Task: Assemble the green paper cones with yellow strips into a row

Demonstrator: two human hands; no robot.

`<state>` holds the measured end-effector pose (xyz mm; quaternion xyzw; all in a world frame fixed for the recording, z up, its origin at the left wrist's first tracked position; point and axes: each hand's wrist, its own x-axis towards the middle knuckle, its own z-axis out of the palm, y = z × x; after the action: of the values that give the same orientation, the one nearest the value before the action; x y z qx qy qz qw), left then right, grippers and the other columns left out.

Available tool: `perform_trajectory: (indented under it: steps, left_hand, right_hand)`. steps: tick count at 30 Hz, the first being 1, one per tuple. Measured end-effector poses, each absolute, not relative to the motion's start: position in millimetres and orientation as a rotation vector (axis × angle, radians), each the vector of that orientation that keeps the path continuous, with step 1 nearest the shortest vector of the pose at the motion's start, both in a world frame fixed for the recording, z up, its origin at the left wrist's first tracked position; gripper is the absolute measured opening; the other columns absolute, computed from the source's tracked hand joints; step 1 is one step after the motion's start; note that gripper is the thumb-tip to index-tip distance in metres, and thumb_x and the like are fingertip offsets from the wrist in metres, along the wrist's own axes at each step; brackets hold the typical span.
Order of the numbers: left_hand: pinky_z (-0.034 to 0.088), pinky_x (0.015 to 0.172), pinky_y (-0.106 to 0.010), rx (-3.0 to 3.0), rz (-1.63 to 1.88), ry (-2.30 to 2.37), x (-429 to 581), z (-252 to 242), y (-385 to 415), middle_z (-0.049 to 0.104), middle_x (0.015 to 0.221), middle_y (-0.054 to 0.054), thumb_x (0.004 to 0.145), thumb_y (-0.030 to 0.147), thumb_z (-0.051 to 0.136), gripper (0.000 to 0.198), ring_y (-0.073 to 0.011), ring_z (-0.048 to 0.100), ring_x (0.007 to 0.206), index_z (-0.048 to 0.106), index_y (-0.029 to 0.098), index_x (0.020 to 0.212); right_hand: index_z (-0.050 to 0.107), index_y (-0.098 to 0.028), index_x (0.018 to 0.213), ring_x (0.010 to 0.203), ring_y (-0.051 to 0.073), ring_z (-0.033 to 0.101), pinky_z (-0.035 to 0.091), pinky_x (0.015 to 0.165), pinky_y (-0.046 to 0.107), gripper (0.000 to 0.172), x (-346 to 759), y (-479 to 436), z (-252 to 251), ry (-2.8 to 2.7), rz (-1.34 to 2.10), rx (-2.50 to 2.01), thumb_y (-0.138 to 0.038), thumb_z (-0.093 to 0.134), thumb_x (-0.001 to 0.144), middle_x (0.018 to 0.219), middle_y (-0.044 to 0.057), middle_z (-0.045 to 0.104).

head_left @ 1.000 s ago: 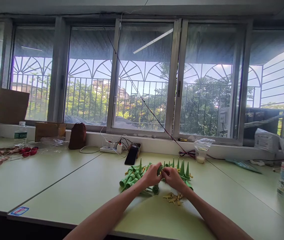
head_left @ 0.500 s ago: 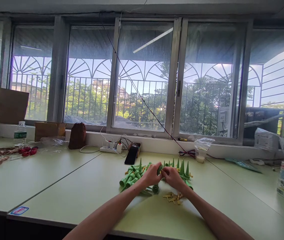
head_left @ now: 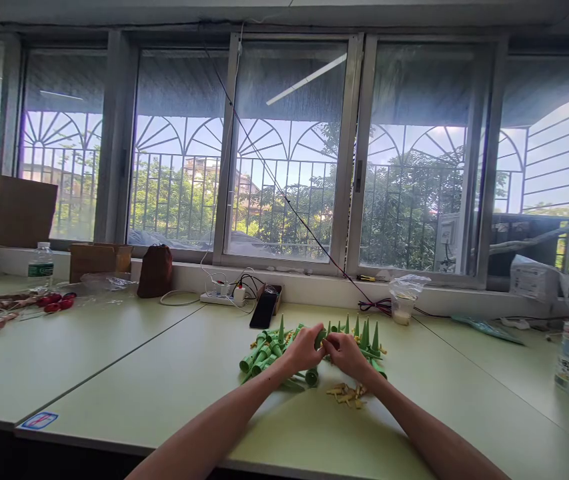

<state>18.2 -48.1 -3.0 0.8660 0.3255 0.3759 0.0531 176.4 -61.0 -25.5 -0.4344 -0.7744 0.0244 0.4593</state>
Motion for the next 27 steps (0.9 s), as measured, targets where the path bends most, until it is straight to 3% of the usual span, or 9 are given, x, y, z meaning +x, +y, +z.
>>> perform_trajectory:
  steps: [27]
  left_hand:
    - [0.023,0.055,-0.022,2.615,1.163,0.952,18.3,-1.6,-50.5,0.045,0.059,0.006,0.069,0.019,0.054,0.011,-0.0100,0.036,0.056,0.045,0.020,0.075]
  right_hand:
    - [0.051,-0.016,0.056,0.050,0.010,0.039,0.023,0.050,0.023,0.028,176.7,-58.9,-27.3,-1.903,0.096,-1.078,-0.024,0.047,0.083,0.050,-0.002,0.050]
